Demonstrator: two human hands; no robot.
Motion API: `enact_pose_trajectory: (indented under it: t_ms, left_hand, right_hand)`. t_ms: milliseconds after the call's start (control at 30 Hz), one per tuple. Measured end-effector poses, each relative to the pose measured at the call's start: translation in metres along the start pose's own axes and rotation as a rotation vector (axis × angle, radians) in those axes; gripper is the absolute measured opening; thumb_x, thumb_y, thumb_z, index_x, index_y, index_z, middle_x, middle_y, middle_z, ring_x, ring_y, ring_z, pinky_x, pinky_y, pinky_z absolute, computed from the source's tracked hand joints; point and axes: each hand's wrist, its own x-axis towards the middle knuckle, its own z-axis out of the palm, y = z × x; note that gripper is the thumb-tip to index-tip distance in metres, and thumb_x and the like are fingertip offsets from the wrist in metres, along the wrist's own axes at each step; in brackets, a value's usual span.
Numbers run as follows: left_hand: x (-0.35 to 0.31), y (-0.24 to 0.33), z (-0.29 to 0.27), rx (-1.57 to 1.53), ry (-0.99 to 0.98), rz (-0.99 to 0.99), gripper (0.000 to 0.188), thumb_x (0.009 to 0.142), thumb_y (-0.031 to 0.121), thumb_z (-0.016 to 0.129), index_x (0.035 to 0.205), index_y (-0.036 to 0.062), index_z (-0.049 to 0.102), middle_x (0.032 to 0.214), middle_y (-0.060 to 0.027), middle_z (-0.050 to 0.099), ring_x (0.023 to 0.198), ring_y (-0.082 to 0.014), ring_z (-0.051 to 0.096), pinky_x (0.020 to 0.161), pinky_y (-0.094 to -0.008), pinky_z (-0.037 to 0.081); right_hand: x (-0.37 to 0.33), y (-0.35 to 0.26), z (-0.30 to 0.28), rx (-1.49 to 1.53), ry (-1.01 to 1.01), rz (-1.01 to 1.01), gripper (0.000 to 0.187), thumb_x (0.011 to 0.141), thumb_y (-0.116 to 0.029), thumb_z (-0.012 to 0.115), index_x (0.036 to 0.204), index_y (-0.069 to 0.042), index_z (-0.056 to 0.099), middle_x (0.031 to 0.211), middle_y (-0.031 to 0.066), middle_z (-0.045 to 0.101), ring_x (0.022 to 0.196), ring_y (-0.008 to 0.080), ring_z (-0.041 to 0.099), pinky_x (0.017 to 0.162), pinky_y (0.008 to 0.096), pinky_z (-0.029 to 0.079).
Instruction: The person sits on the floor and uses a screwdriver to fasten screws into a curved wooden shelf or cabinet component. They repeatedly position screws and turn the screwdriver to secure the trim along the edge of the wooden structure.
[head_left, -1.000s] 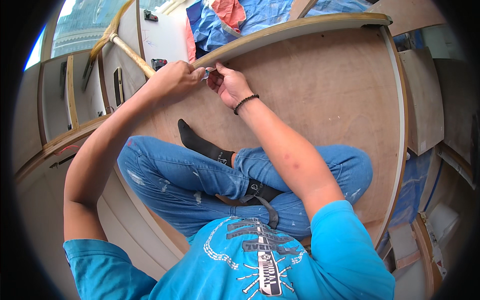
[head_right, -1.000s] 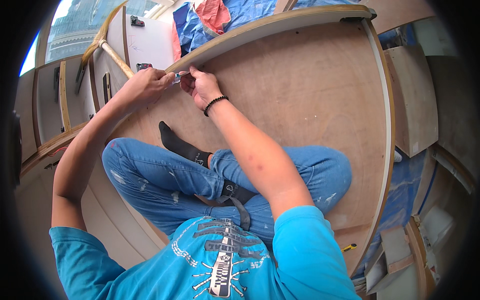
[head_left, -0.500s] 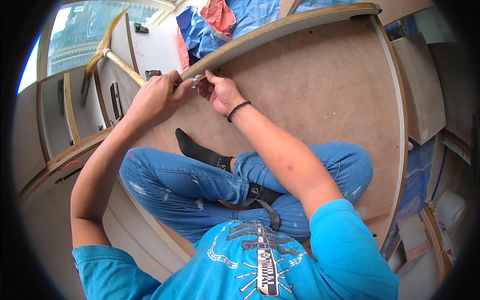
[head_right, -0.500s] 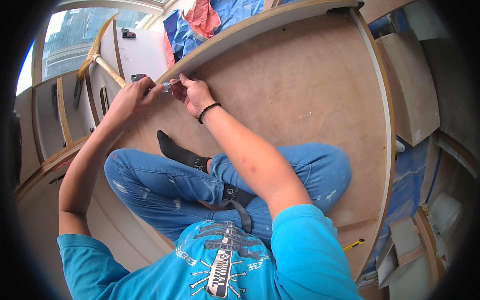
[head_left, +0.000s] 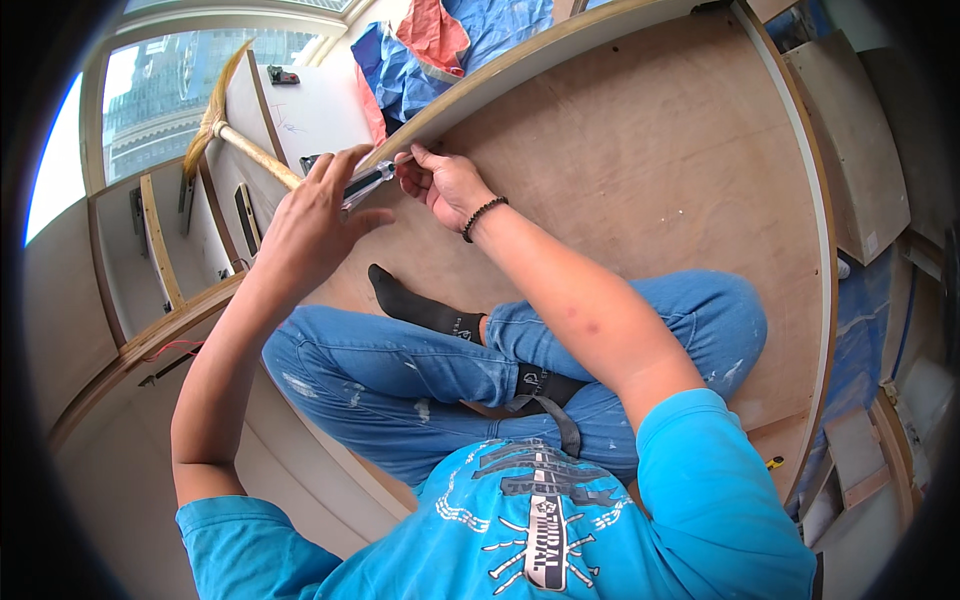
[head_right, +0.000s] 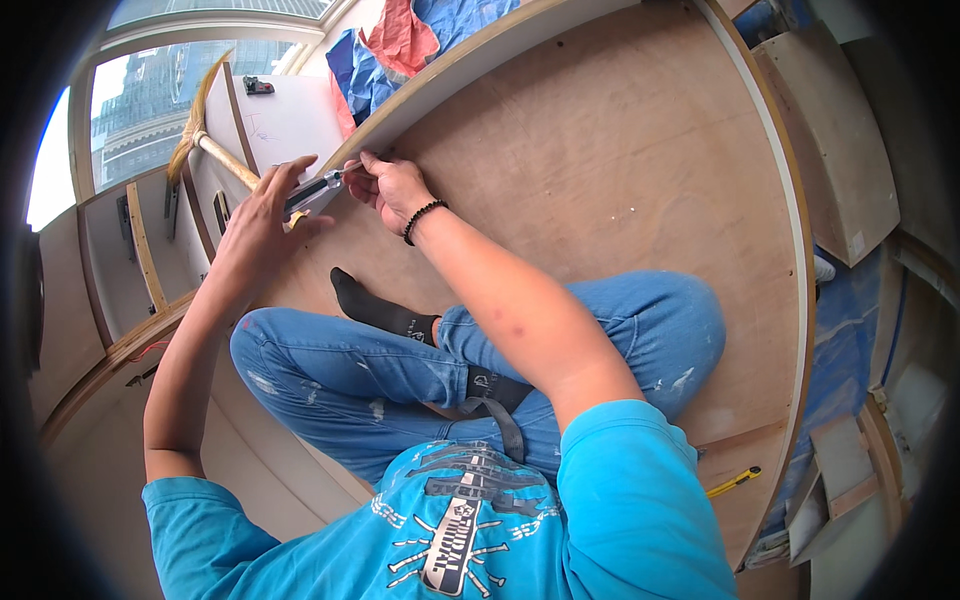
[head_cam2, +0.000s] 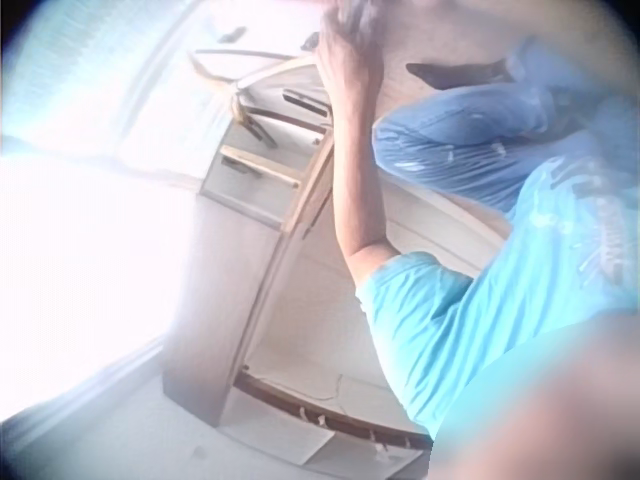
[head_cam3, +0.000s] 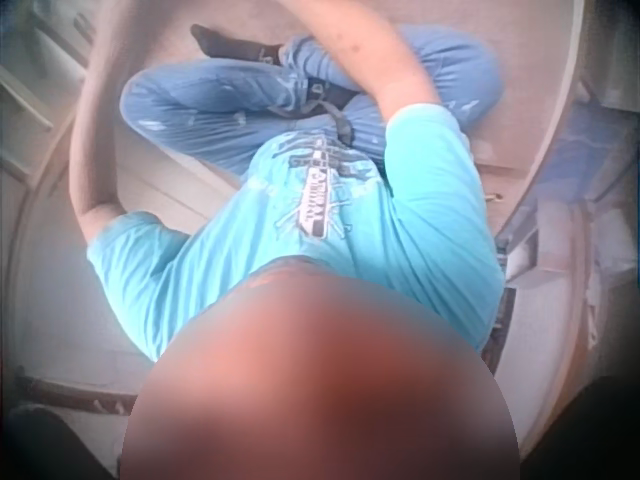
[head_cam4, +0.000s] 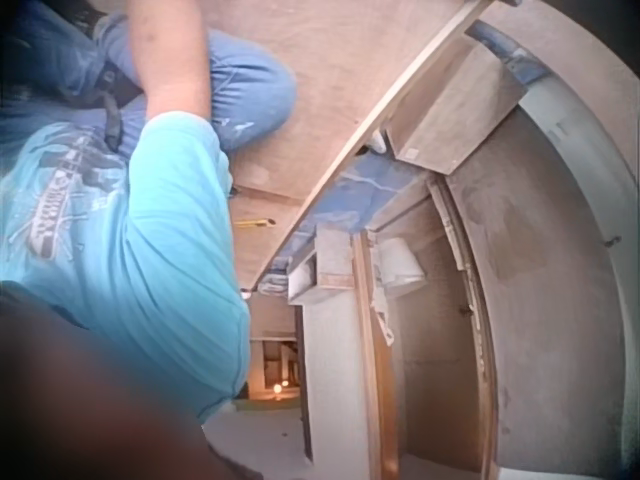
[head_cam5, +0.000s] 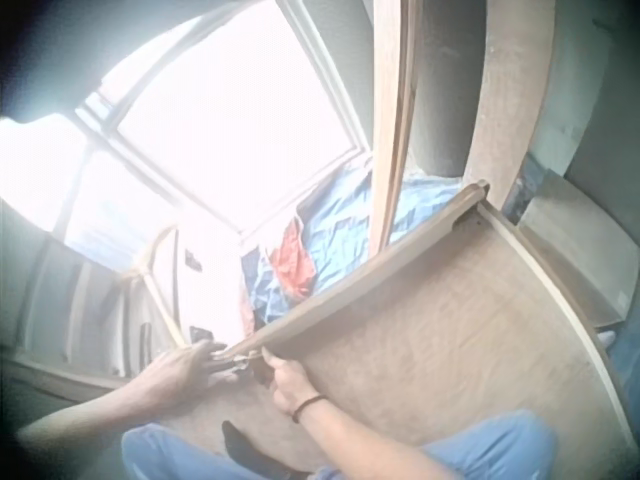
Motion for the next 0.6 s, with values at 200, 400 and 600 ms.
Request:
enact_pose_trajectory:
  t_ms: [200, 400, 600]
  left_hand:
    - [-0.003, -0.001, 0.0, -0.122, -0.134, -0.287, 0.045, 0.1, 0.037, 0.069, 0.124, 0.0006, 0.061, 0.11, -0.0207, 0.069, 0.098, -0.0333, 0.07, 0.082, -0.038, 0.054]
    - [0.0, 0.002, -0.008, -0.078, 0.017, -0.163, 0.042, 0.098, 0.03, 0.073, 0.127, 0.0017, 0.06, 0.112, -0.0146, 0.068, 0.087, -0.0232, 0.069, 0.074, -0.0367, 0.055]
    - [-0.007, -0.004, 0.001, 0.013, 0.015, -0.075, 0.042, 0.097, 0.025, 0.074, 0.132, 0.0055, 0.062, 0.108, -0.0091, 0.066, 0.084, -0.0211, 0.069, 0.07, -0.0322, 0.056]
  right_hand:
    - [-0.003, 0.004, 0.002, 0.044, -0.002, 0.007, 0.027, 0.11, -0.025, 0.057, 0.111, -0.001, 0.069, 0.101, 0.0058, 0.071, 0.096, 0.0155, 0.068, 0.088, 0.0317, 0.056]
    - [0.0, 0.0, 0.0, 0.038, 0.02, 0.005, 0.024, 0.109, -0.024, 0.059, 0.109, -0.002, 0.068, 0.102, 0.0059, 0.07, 0.095, 0.0156, 0.068, 0.086, 0.0312, 0.057]
    - [0.001, 0.005, 0.002, 0.07, 0.019, 0.004, 0.023, 0.108, -0.024, 0.06, 0.108, -0.003, 0.069, 0.099, 0.0055, 0.07, 0.094, 0.016, 0.068, 0.085, 0.0314, 0.057]
